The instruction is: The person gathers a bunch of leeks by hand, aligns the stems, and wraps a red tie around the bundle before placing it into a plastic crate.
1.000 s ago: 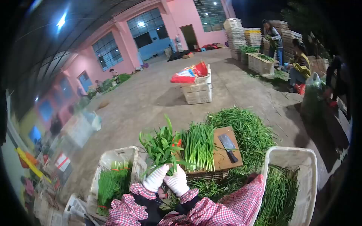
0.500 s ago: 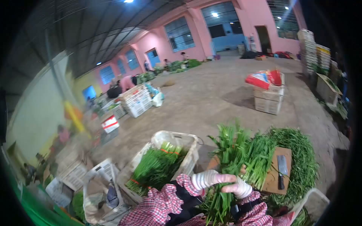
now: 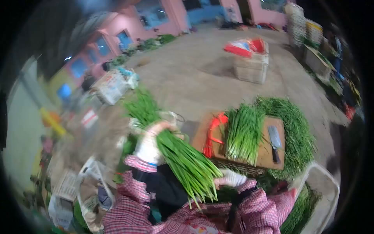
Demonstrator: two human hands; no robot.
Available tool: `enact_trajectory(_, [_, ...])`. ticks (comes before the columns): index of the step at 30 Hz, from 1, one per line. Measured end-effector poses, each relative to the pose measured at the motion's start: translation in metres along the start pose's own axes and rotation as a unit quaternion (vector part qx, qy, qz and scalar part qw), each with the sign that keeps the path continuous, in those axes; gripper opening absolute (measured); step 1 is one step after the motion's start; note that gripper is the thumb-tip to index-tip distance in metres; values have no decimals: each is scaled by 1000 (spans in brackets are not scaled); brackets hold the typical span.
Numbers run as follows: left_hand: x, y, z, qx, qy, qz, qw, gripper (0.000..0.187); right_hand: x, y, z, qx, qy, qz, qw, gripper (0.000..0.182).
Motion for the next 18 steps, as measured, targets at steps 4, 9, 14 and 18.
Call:
enact_trajectory(4, [-25, 55, 17, -54, -98, -21, 993, 29, -16, -3, -55, -207, -42, 103, 972, 26])
enact_trajectory(9, [-38, 131, 41, -43, -111, -72, 990, 24, -34, 0, -89, -280, -115, 68, 951, 22])
enact_trajectory(14, [-45, 158, 47, -77, -142, -67, 985, 21, 5, -22, -87, -329, -92, -96, 935, 20])
enact_trajectory(18, [-42, 147, 41, -73, -160, -25, 984, 33, 68, -49, -68, -345, 33, -88, 934, 26])
Point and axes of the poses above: each hand's wrist, its own z-axis towards the middle knuckle, its own y-axis out of the back of the hand, x = y × z, the point moved 3 cm from there along z, towards the middle knuckle, and after that the axes turned 11 degrees about -z, right-handed, at the moved point
